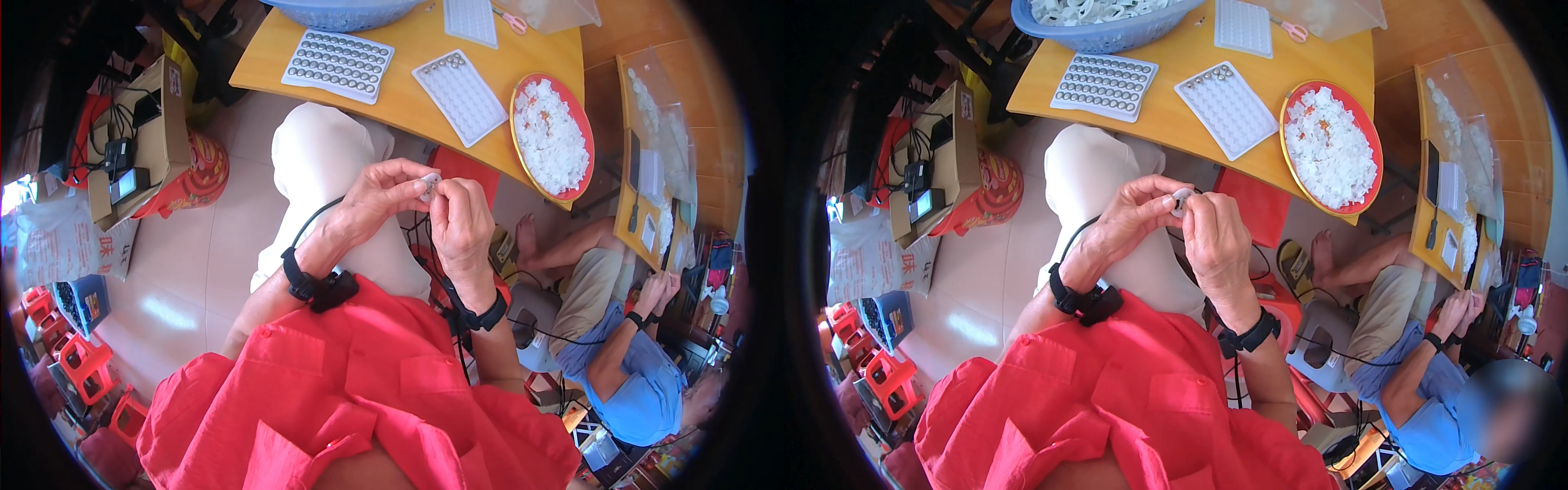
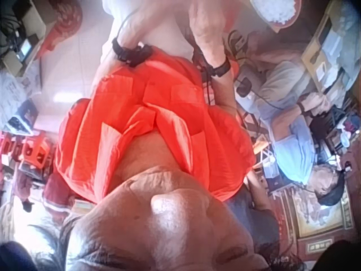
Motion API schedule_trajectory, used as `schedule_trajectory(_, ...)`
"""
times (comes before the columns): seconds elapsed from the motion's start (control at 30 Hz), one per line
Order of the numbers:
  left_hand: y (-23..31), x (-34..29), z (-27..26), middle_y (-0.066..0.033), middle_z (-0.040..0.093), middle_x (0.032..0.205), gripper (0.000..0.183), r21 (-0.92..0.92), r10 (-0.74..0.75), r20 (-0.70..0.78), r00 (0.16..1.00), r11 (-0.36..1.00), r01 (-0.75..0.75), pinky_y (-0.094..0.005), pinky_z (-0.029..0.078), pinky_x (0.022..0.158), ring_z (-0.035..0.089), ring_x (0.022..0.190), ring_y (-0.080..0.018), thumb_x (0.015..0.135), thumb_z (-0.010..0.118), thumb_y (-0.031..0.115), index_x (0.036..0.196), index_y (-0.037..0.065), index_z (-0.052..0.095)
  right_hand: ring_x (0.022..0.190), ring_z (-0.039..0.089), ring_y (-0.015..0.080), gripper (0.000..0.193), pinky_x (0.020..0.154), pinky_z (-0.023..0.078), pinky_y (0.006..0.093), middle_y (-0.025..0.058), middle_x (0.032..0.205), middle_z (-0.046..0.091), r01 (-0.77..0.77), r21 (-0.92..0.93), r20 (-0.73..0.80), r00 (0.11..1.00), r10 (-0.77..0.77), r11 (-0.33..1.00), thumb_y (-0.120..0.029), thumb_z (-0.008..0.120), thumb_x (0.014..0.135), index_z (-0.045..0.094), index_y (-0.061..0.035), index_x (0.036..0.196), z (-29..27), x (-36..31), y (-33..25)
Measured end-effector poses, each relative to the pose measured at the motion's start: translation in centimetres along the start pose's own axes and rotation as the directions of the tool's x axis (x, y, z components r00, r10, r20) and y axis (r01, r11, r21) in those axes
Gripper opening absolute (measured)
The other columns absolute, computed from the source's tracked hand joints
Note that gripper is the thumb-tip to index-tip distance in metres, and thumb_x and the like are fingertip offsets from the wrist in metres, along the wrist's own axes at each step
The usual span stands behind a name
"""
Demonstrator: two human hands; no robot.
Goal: Assembling small white plastic components into circular frames at a workshop table.
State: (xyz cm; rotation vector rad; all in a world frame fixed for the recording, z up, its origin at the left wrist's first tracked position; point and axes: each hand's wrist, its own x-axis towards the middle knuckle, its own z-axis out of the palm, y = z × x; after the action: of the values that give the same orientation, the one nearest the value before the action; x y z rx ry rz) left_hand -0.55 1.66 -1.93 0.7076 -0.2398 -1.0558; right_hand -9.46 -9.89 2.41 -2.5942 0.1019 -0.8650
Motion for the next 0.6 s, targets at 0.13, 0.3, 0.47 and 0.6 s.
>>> schedule_trajectory(0.13,0.19,-0.17,0.32,-0.008,0.061,0.098,0.022,-0.003,-0.003,-0.03,1.0,1.0,0.003,-0.0279,0.051,0.078,0.059,0.088,-0.0141,0.084,0.061,0.011,0.103,-0.001,0.059,0.065,0.054,0.0243,0.017,0.053,0.046,0.034,0.009,0.076,0.052,0.032,0.035,0.007,0.999,-0.032,0.999,0.006,0.061,0.07,0.053,-0.0006,0.084,-0.1,-0.25,0.26)
schedule_trajectory(0.3,0.06,-0.16,0.31,-0.0079,0.061,0.096,0.022,0.055,0.003,-0.041,0.999,0.998,-0.001,-0.0278,0.052,0.077,0.06,0.086,-0.014,0.084,0.061,0.011,0.103,-0.001,0.06,0.066,0.055,0.0242,0.016,0.053,0.047,0.0335,0.0089,0.076,0.053,-0.001,0.077,0.023,1.0,-0.001,0.997,0.007,0.06,0.071,0.055,-0.0002,0.085,-0.24,-0.2,0.21)
schedule_trajectory(0.47,0.17,-0.02,0.22,-0.007,0.059,0.106,0.023,0.036,-0.006,-0.022,1.0,0.999,0.006,-0.03,0.051,0.079,0.058,0.093,-0.0154,0.086,0.059,0.016,0.104,0.002,0.06,0.067,0.055,0.0241,0.019,0.055,0.047,0.0328,0.0088,0.077,0.053,-0.018,0.039,-0.047,0.999,0.019,0.999,0.008,0.06,0.071,0.058,0.0009,0.089,0.26,-0.59,-0.14)
schedule_trajectory(0.6,0.25,0.09,0.58,-0.0081,0.061,0.098,0.022,-0.031,0.001,-0.059,0.998,1.0,-0.003,-0.0277,0.052,0.078,0.06,0.086,-0.0145,0.087,0.057,0.012,0.106,0.0,0.058,0.067,0.055,0.0244,0.021,0.055,0.047,0.0321,0.0087,0.078,0.053,-0.034,0.077,-0.048,0.998,0.038,0.996,0.008,0.061,0.071,0.059,0.0006,0.091,0.2,-0.64,0.1)
